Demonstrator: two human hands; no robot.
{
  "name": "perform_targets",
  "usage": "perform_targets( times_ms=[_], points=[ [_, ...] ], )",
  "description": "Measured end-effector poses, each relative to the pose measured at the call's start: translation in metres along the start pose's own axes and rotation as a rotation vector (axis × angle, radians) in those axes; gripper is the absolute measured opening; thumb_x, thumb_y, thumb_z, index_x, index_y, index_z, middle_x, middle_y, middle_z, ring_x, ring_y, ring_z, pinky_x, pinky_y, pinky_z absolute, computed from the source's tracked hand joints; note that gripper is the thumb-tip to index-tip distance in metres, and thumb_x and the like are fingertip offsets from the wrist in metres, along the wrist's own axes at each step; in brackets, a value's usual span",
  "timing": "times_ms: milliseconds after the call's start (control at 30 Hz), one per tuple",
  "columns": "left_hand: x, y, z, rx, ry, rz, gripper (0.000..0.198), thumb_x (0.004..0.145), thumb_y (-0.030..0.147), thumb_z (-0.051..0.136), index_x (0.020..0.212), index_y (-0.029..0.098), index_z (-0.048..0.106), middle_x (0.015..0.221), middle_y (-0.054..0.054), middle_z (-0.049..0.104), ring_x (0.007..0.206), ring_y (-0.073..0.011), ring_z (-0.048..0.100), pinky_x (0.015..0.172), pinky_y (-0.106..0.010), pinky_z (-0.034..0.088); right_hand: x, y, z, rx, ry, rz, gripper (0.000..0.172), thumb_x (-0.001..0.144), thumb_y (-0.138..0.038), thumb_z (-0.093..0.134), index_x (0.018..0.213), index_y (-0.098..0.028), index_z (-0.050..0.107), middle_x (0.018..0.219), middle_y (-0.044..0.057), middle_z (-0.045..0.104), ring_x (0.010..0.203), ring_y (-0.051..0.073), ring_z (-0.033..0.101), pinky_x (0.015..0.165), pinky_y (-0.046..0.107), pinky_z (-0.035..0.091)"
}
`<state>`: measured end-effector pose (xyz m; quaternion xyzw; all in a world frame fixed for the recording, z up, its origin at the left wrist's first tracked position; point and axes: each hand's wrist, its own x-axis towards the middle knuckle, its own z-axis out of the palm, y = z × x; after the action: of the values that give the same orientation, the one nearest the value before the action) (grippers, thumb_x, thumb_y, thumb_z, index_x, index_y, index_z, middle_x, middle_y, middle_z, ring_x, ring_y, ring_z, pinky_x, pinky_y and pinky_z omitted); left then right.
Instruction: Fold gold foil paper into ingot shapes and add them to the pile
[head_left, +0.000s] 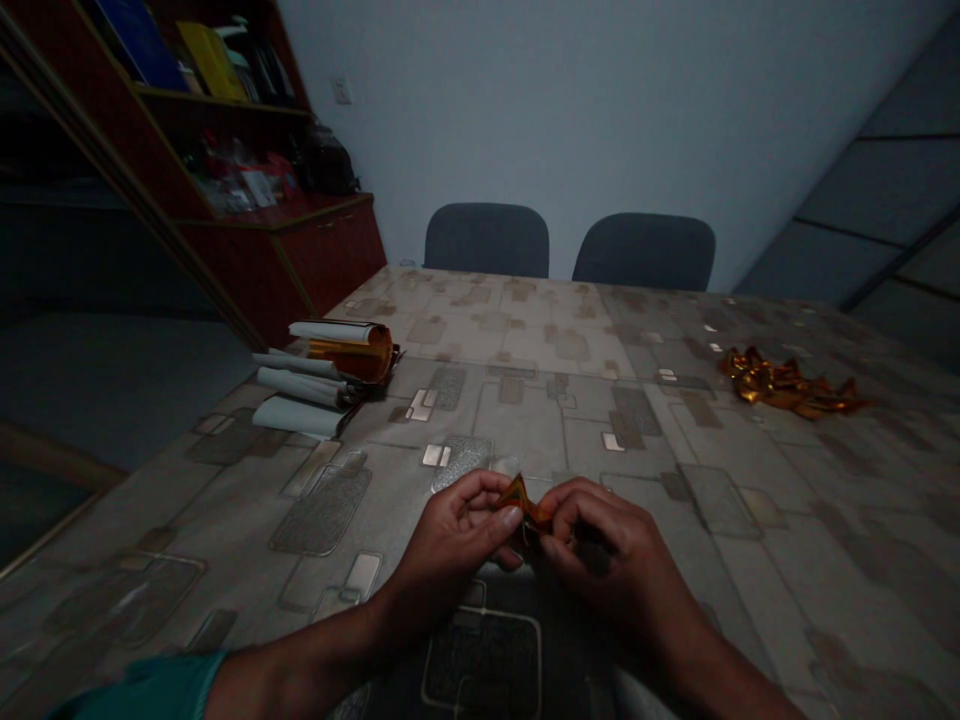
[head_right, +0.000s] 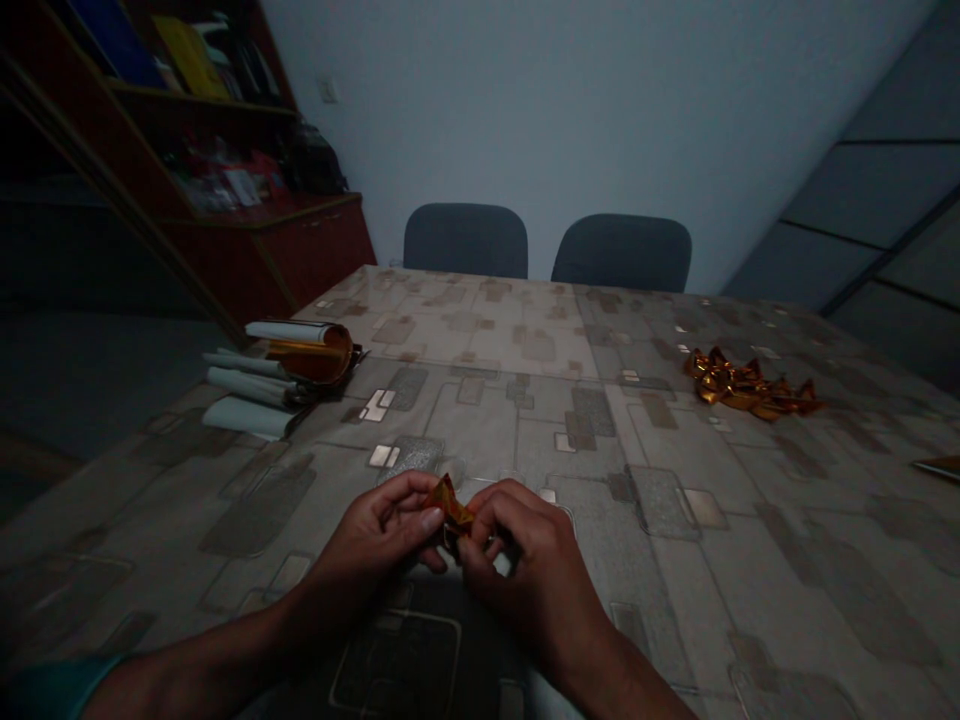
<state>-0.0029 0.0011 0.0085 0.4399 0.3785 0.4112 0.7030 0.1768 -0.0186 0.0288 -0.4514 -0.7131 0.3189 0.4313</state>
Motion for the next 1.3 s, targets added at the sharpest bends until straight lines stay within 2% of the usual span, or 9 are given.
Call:
perform_targets(
  times_ms=[267,367,600,900,1067,1300],
  points=[
    [-0.0009,-0.0053,0.0002,0.033,-0.02,0.028,0.025,0.082,0.032,0.074,0.096,0.015,0.062,0.083,-0.001,0.066,0.066,-0.0099,0.062,0.059,-0.02,0.052,-0.0017,0.0027,0.0046,-0.054,0.004,-0.089,0.021,0.079,-0.007,0.053,0.065,-0.021,0.046,0.073,0.002,0.063,0.064,0.015,0.06,0.059,0.028,0.045],
    [-0.0031,-0.0043,0.0014,0.058,-0.022,0.036,0.023,0.081,0.03,0.075,0.095,0.016,0.064,0.078,0.0,0.065,0.063,-0.0085,0.06,0.059,-0.018,0.049,-0.0029,0.0014,0.0058,-0.069,0.007,-0.078,0.022,0.079,-0.006,0.054,0.065,-0.021,0.046,0.073,0.002,0.063,0.065,0.015,0.06,0.059,0.028,0.044],
    [-0.0025,-0.002,0.0007,0.037,-0.018,0.015,0.028,0.081,0.035,0.074,0.097,0.014,0.066,0.084,-0.004,0.069,0.068,-0.0122,0.064,0.062,-0.022,0.053,-0.0036,0.0009,0.0051,-0.101,0.031,-0.064,0.021,0.083,-0.011,0.054,0.066,-0.021,0.047,0.07,0.003,0.061,0.061,0.016,0.058,0.057,0.029,0.044],
    [0.0001,0.0024,0.0003,0.071,0.047,0.0,0.034,0.078,0.041,0.076,0.093,0.013,0.065,0.082,-0.004,0.069,0.065,-0.0121,0.064,0.06,-0.023,0.054,-0.0056,0.0019,0.0044,-0.058,-0.021,-0.087,0.013,0.086,-0.011,0.06,0.076,-0.02,0.057,0.077,0.003,0.062,0.069,0.017,0.06,0.062,0.03,0.047],
    [-0.0013,0.0036,0.0025,0.079,0.062,0.022,0.031,0.079,0.038,0.075,0.092,0.013,0.064,0.072,-0.002,0.069,0.06,-0.0107,0.064,0.059,-0.021,0.052,-0.0037,0.0019,0.0058,-0.058,0.013,-0.052,0.02,0.082,-0.008,0.055,0.067,-0.021,0.049,0.076,0.003,0.061,0.068,0.016,0.06,0.061,0.029,0.045],
    [-0.0047,-0.0043,0.0031,0.063,0.051,0.034,0.022,0.08,0.03,0.075,0.093,0.015,0.065,0.072,0.001,0.067,0.065,-0.0107,0.066,0.061,-0.02,0.052,-0.005,-0.0001,0.0082,-0.139,0.019,-0.066,0.022,0.078,-0.007,0.05,0.066,-0.022,0.04,0.074,0.004,0.06,0.065,0.016,0.057,0.059,0.03,0.043]
  ],
)
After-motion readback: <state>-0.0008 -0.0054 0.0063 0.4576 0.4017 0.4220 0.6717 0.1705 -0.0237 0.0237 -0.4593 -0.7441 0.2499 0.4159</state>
